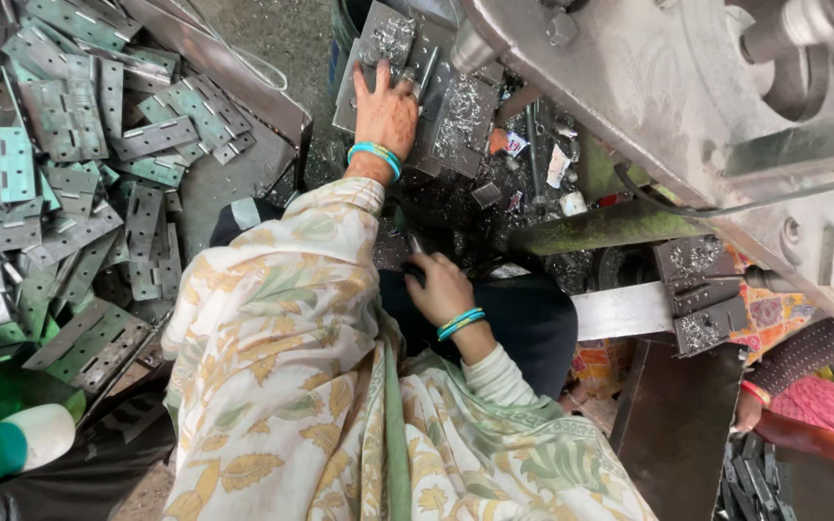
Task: The person places small metal hinge pieces into a stamping or punching machine by hand and operates the machine to process them. They then place the processed pieces into a container with other finished parts.
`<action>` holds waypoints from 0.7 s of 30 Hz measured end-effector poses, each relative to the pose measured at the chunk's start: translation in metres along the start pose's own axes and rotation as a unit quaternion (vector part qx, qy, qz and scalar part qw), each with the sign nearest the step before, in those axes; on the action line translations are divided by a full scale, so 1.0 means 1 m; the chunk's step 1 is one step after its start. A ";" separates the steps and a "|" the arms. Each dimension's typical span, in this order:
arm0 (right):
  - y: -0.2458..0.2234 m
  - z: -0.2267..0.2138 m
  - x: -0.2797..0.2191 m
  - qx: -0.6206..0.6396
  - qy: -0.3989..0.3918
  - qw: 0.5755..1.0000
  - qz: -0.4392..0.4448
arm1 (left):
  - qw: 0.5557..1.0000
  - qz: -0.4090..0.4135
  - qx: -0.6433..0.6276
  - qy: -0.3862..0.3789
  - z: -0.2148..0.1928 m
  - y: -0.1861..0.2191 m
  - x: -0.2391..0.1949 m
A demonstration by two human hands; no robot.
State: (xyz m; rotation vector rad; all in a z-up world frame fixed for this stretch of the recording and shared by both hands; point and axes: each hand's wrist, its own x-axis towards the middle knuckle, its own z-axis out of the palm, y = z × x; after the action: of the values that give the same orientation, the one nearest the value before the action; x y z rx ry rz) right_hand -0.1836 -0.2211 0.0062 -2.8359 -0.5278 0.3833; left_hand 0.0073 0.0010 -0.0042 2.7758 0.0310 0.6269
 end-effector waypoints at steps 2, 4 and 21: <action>-0.001 0.019 0.003 0.000 0.020 1.000 -0.011 | 1.000 0.006 0.010 0.007 0.004 0.003 0.005; -0.005 0.050 -0.019 0.025 0.073 0.996 -0.052 | 1.000 0.008 0.019 0.001 0.006 0.001 0.006; -0.002 0.063 -0.023 0.023 0.071 0.997 -0.025 | 0.999 0.006 0.047 -0.018 0.002 0.010 -0.005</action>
State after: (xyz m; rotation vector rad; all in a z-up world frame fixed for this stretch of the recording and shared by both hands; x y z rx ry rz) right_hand -0.2232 -0.2169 -0.0477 -2.7737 -0.5534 0.1801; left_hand 0.0030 -0.0094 -0.0049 2.8797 0.0359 0.5920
